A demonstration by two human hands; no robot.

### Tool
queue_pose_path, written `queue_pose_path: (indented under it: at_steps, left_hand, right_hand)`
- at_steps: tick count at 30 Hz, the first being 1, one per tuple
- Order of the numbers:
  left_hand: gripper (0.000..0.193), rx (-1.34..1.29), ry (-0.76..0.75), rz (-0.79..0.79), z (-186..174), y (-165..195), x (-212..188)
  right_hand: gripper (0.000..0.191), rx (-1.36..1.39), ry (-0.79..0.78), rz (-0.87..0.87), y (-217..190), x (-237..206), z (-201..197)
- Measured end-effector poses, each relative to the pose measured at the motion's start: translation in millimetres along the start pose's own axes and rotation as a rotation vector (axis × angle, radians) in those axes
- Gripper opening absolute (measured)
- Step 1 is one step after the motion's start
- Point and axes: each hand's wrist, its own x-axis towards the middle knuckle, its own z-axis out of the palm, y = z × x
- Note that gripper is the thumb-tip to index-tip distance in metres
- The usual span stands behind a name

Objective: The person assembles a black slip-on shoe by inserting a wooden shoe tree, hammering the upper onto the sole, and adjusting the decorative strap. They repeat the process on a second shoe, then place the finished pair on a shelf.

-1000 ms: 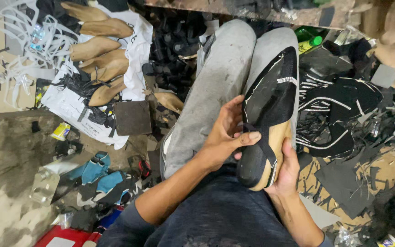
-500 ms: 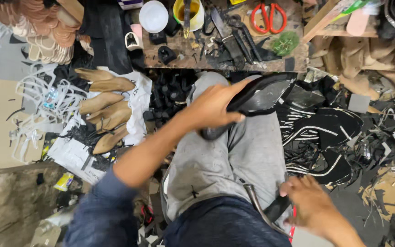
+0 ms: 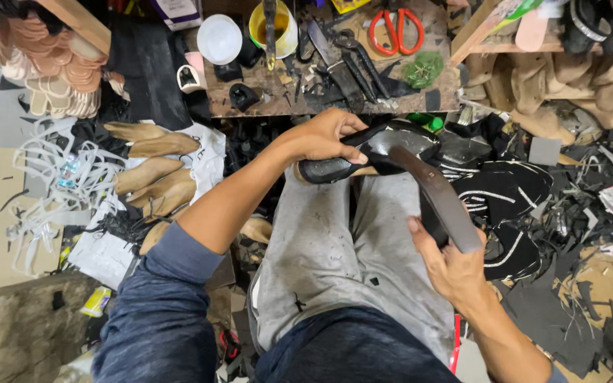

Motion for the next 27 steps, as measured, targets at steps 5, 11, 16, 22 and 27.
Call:
queue_pose_path:
  at_steps: [5, 11, 16, 22, 27]
  left_hand:
    - [0.051, -0.001, 0.004, 0.042, 0.4, -9.2, -0.6]
    - [0.066, 0.064, 0.056, 0.115, -1.9, -29.2, 7.7]
    - [0.09, 0.582, 0.214, 0.129, 0.0, -13.4, -19.4]
    - [0.091, 0.631, 0.403, 0.11, 27.1, -5.5, -61.6]
    - [0.083, 0.64, 0.413, 0.123, 25.0, -5.2, -59.5]
  right_hand:
    - [0.025, 0.099, -0.007, -0.284, -15.0, 31.1, 23.8]
    - [0.043, -0.029, 0.138, -0.508, -32.1, 48.3, 31.5]
    - [0.034, -0.1, -0.111, -0.07, -35.0, 59.3, 30.7]
    - [0.024, 0.04, 0.024, -0.405, -22.9, 46.8, 19.9]
    - [0.023, 0.198, 0.029, -0.402, -17.7, 36.2, 37.1]
